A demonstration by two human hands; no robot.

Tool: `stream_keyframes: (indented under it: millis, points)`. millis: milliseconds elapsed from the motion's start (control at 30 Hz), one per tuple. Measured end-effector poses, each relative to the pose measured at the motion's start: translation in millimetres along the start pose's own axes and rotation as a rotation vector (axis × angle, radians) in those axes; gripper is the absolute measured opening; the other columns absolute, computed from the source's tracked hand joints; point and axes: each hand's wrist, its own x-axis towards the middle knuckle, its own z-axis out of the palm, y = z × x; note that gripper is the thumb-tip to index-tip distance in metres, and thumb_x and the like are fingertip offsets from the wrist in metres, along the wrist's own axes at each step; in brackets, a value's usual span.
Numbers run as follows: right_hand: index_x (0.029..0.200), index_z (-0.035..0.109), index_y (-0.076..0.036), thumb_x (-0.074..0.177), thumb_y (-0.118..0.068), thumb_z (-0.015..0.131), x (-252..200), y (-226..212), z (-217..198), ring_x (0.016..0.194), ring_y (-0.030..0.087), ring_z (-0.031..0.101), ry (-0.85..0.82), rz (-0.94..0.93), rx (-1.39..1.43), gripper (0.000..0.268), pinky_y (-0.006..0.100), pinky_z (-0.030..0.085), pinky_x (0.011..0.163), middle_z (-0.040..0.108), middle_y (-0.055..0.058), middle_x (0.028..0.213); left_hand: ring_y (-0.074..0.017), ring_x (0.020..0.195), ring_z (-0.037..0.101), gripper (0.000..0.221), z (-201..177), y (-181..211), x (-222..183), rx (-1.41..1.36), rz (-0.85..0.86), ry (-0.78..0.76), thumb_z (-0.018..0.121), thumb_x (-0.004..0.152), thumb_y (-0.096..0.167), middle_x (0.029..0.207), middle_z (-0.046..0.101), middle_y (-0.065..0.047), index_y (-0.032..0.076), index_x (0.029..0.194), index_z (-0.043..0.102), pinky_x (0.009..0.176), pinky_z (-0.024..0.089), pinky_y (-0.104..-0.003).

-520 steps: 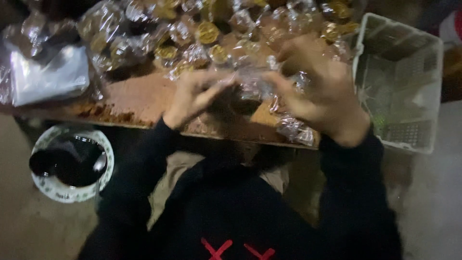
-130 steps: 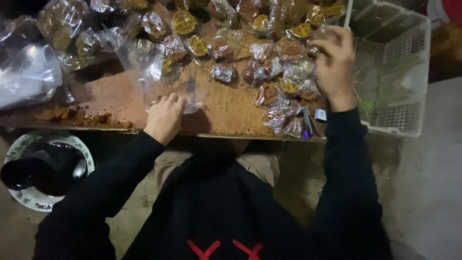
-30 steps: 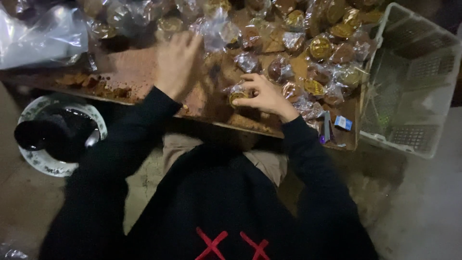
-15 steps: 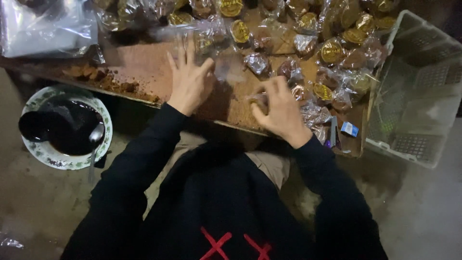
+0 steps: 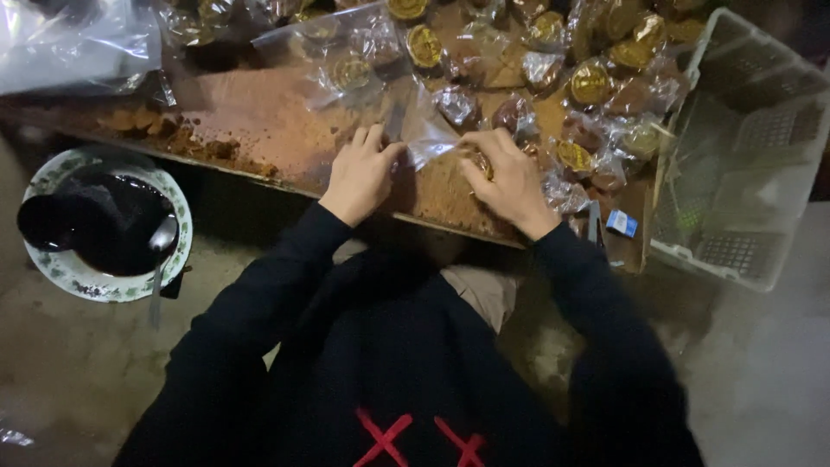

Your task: The person places small round food items into plastic bags and seals each bag by heating the plastic edge with a lighter. The person handles multiple items one by one on a wooden table.

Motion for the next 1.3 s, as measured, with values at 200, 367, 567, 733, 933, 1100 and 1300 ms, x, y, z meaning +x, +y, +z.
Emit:
stream_keyframes:
  millis: [200, 367, 567, 733, 933, 1100, 1300]
  points:
    - [0.122, 0.072, -0.011, 0.100, -0.020, 0.065, 41.6, -79.6, -4.5, 0.109, 0.039, 0.069, -0.279, 0.163, 0.904, 0.025, 0.049, 0.052, 0.097, 0.073, 0.019, 0.113, -0.0411, 0.089, 0.060, 0.028, -14.3, 3.4, -0.6, -0.301, -0.147, -0.086, 0.071, 0.083, 0.008, 0.094, 0.049, -0.008, 0.012, 0.110, 0.066, 0.059, 0.055, -0.054]
    - [0.133, 0.065, -0.020, 0.096, -0.044, 0.061, 57.9, -83.4, 9.7, 0.121, 0.047, 0.062, -0.298, 0.546, 0.755, 0.045, 0.058, 0.045, 0.104, 0.070, 0.026, 0.121, -0.0309, 0.076, 0.055, 0.037, -35.3, 15.0, -10.4, -0.175, -0.141, 0.188, 0.066, 0.085, -0.002, 0.089, 0.037, -0.003, 0.016, 0.116, 0.056, 0.058, 0.049, -0.043]
    - [0.132, 0.066, -0.021, 0.090, -0.019, 0.068, 50.9, -83.0, 44.1, 0.106, 0.032, 0.064, 0.063, 1.116, 2.017, 0.042, 0.052, 0.061, 0.080, 0.064, 0.012, 0.127, -0.0266, 0.087, 0.058, 0.072, -22.7, 20.9, -21.4, -0.126, -0.267, 0.089, 0.073, 0.075, 0.004, 0.099, 0.049, -0.001, 0.023, 0.139, 0.045, 0.067, 0.043, -0.041]
    - [0.143, 0.058, -0.008, 0.097, -0.008, 0.073, 51.5, -124.3, 26.9, 0.129, 0.033, 0.055, 0.362, 0.868, 1.289, 0.049, 0.048, 0.048, 0.108, 0.057, 0.018, 0.141, -0.0235, 0.096, 0.058, 0.085, -19.6, 28.9, -21.9, -0.058, -0.219, 0.173, 0.078, 0.067, 0.007, 0.107, 0.055, -0.002, 0.023, 0.144, 0.048, 0.079, 0.041, -0.039]
    - [0.138, 0.064, -0.017, 0.097, -0.020, 0.071, 46.3, -99.5, 53.6, 0.126, 0.037, 0.062, 0.210, 0.704, 0.518, 0.042, 0.050, 0.051, 0.106, 0.069, 0.015, 0.128, -0.0368, 0.157, 0.024, 0.091, -33.6, 46.3, -12.7, -0.145, -0.056, 0.124, 0.062, 0.078, -0.010, 0.168, 0.028, -0.022, 0.009, 0.163, 0.033, 0.125, 0.014, -0.053]
    - [0.141, 0.061, -0.012, 0.100, -0.035, 0.066, 43.2, -130.6, -13.1, 0.116, 0.045, 0.066, 0.114, 0.808, 0.670, 0.047, 0.056, 0.055, 0.095, 0.074, 0.026, 0.115, -0.0332, 0.158, 0.024, 0.089, -38.3, 35.2, -3.4, -0.113, 0.005, 0.042, 0.054, 0.080, -0.008, 0.170, 0.027, -0.018, 0.006, 0.164, 0.030, 0.125, 0.015, -0.050]
    - [0.115, 0.076, -0.012, 0.096, -0.012, 0.073, 10.6, -108.4, 36.6, 0.104, 0.030, 0.074, -0.025, 0.601, 0.821, 0.019, 0.034, 0.064, 0.081, 0.074, 0.005, 0.110, -0.0332, 0.157, 0.026, 0.095, -30.7, 20.7, -6.0, -0.155, -0.020, -0.092, 0.060, 0.082, -0.003, 0.171, 0.024, -0.017, 0.007, 0.167, 0.020, 0.125, 0.019, -0.050]
